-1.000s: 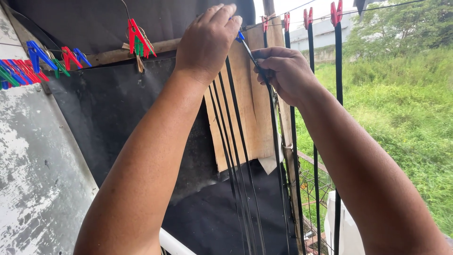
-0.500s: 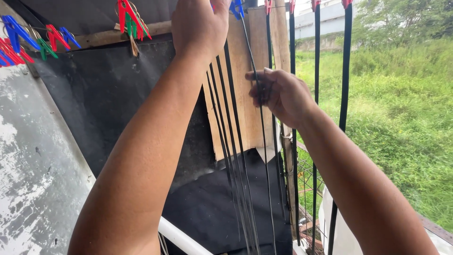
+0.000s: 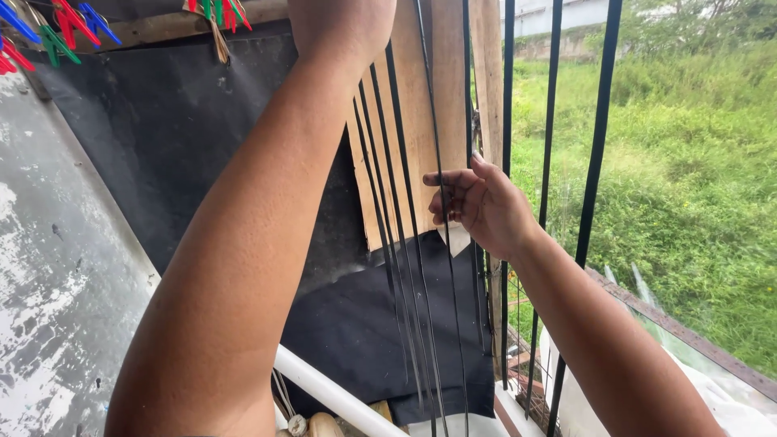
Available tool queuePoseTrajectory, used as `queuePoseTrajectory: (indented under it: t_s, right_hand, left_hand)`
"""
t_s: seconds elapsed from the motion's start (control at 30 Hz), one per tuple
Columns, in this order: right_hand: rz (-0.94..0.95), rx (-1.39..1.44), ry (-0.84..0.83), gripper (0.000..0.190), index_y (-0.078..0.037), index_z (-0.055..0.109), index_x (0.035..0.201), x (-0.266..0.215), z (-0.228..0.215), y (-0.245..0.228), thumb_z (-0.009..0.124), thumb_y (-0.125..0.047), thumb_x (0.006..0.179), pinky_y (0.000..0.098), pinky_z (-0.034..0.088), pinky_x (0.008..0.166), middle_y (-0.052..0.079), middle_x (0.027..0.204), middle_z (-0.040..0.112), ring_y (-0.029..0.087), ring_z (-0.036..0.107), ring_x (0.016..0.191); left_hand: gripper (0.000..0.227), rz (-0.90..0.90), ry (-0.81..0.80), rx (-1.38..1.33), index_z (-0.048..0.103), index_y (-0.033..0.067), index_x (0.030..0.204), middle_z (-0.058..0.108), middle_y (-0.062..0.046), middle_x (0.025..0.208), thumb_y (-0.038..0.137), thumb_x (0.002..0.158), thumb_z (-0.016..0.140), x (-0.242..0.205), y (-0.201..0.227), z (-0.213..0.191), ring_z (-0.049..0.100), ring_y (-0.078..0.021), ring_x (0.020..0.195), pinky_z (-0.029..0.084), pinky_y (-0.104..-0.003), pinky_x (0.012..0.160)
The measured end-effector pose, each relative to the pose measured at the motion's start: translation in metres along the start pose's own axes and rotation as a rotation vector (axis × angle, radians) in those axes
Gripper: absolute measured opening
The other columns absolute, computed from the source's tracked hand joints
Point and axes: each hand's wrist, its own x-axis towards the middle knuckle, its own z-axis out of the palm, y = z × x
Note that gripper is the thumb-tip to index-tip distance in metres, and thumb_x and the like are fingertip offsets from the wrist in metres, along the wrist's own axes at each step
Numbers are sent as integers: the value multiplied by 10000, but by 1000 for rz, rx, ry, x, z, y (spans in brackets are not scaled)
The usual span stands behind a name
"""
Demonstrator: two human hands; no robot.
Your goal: The person smooths long black rubber strips using a sanding block on a small table, then hangs the strips on a clothesline with clothespins. The person repeats this process for multiple strips.
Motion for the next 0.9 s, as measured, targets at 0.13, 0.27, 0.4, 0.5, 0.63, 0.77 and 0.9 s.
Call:
queuePoseTrajectory:
  t_s: [0.13,0.27,0.4,0.5,0.63,0.77,0.9]
  right_hand:
    - [27,-9,7,726,17,666,1268,-11,-6,10,331,-575,1015,394,472,784,240,899,727,362,729,829]
    - [45,-48,13,764,50,653,1265,-20,-10,17,322,-594,1022,394,472,806,247,913,723,363,726,852]
    - [71,-71,8,779,46,654,1266,-26,-16,28,310,-611,1026,377,457,806,239,922,723,353,731,875]
    - [100,-65,2,790,45,652,1277,-31,-20,36,311,-622,1026,375,459,810,230,934,726,349,732,890]
    - [125,-52,6,813,53,647,1275,-43,-16,39,297,-637,1026,377,453,809,236,930,720,344,726,882]
    - [224,-104,44,805,81,661,1252,-57,-8,39,315,-595,985,392,493,825,201,937,702,276,639,832]
    - [280,-54,-4,778,43,646,1285,-65,-13,60,299,-591,998,384,479,799,179,940,706,258,655,849]
  left_hand:
    - [292,11,-17,-44,501,139,728,533,-14,612,233,992,581,-14,-8,-6,513,-234,553,387,-423,534]
    - [298,18,-32,-86,485,125,759,511,-23,637,220,1029,568,-27,-11,-18,493,-225,574,375,-416,555]
    - [305,26,-44,-120,468,111,790,488,-31,662,207,1066,556,-34,-4,-37,474,-216,596,363,-410,576]
    - [310,27,-54,-143,456,100,812,471,-38,680,198,1093,546,-44,1,-51,459,-209,612,354,-405,592]
    - [317,23,-76,-168,439,87,843,448,-46,705,185,1130,533,-64,6,-71,440,-200,634,342,-399,612]
    - [167,-98,-147,-280,486,26,1122,549,-122,1033,186,1144,526,-112,32,-98,536,-227,966,430,-371,866]
    - [362,-356,-342,-320,555,-18,1405,700,-152,1176,202,1117,547,-185,62,-146,667,-182,1095,519,-288,947]
